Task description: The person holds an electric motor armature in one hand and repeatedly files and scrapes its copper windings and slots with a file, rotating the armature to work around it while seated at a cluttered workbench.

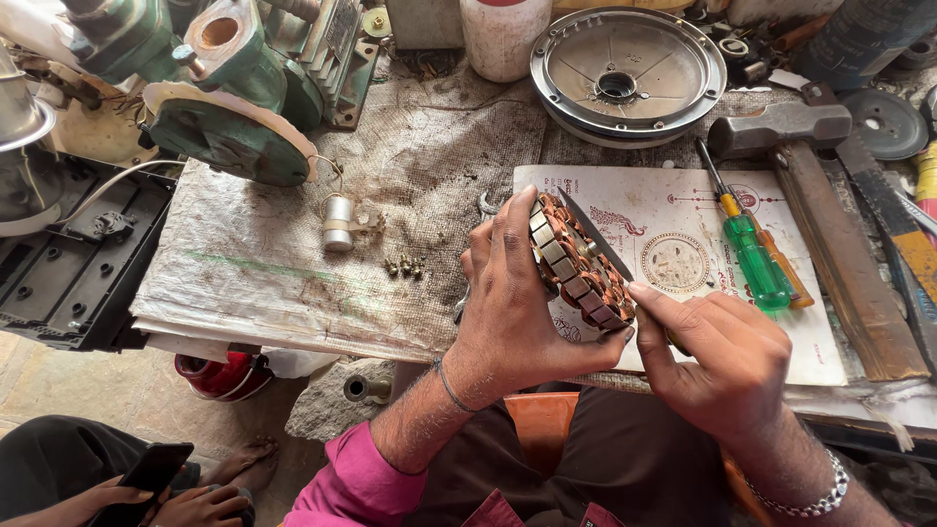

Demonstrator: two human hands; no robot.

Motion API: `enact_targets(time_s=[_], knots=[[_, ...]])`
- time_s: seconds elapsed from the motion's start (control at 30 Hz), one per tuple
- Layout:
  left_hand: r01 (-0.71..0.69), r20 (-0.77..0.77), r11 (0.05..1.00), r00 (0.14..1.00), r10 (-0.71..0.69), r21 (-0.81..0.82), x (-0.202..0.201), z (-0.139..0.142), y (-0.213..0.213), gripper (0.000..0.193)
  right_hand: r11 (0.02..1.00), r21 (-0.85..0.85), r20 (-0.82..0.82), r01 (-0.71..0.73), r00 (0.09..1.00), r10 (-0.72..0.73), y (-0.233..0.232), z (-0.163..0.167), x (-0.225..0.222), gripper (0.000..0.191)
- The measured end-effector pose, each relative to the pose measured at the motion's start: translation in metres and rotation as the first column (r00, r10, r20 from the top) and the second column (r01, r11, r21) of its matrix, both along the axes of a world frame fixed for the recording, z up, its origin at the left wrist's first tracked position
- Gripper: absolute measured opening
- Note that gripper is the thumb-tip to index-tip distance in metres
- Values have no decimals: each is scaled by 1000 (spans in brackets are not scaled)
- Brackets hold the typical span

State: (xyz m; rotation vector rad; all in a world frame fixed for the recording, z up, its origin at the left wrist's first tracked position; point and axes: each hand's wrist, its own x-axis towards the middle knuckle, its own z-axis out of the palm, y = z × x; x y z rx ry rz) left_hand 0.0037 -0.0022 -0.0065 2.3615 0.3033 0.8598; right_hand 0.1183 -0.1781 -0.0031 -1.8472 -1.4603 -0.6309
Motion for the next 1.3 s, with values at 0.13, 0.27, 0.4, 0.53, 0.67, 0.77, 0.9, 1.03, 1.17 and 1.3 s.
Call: enact_targets(time_s=[0.13, 0.27, 0.4, 0.53, 0.67, 0.77, 0.9, 1.03, 1.17, 1.3], knots=[[-6, 9, 1000, 1000, 6, 22, 0, 0, -1, 139, 999, 13, -2, 32, 999, -32, -3, -3, 1, 26], [-5, 2, 1000, 1000, 5, 3, 0, -1, -1, 139, 1000, -22, -30, 13, 999, -14, -4, -6, 2, 28], [-13, 25, 999, 1000, 12, 36, 0, 0, -1, 138, 999, -31, -18, 19, 1000, -19, -3, -8, 3, 26], [-7, 17, 1000, 1000, 6, 14, 1, 0, -2, 138, 1000, 15, -5, 24, 1000, -24, -4, -6, 2, 25], [-10, 27, 1000, 1000, 9, 24, 1, 0, -2, 137, 999, -33, -40, 16, 999, -18, -3, -5, 2, 27], [-10, 25, 1000, 1000, 10, 23, 1, 0, -3, 137, 1000, 9, 5, 24, 1000, -24, -3, -3, 1, 27], [2, 2, 1000, 1000, -2, -4, 0, 1, 0, 138, 999, -6, 2, 49, 999, -49, -2, -2, 1, 26], [-1, 7, 1000, 1000, 1, 16, 0, 0, -1, 138, 1000, 10, -20, 8, 1000, -8, -1, -3, 1, 27], [0, 16, 1000, 1000, 0, 1, 1, 0, -1, 138, 999, 21, -7, 45, 999, -45, -4, -5, 1, 25], [-6, 9, 999, 1000, 5, 33, 0, 0, 0, 138, 999, -39, -39, 12, 999, -14, -3, -8, 3, 27]])
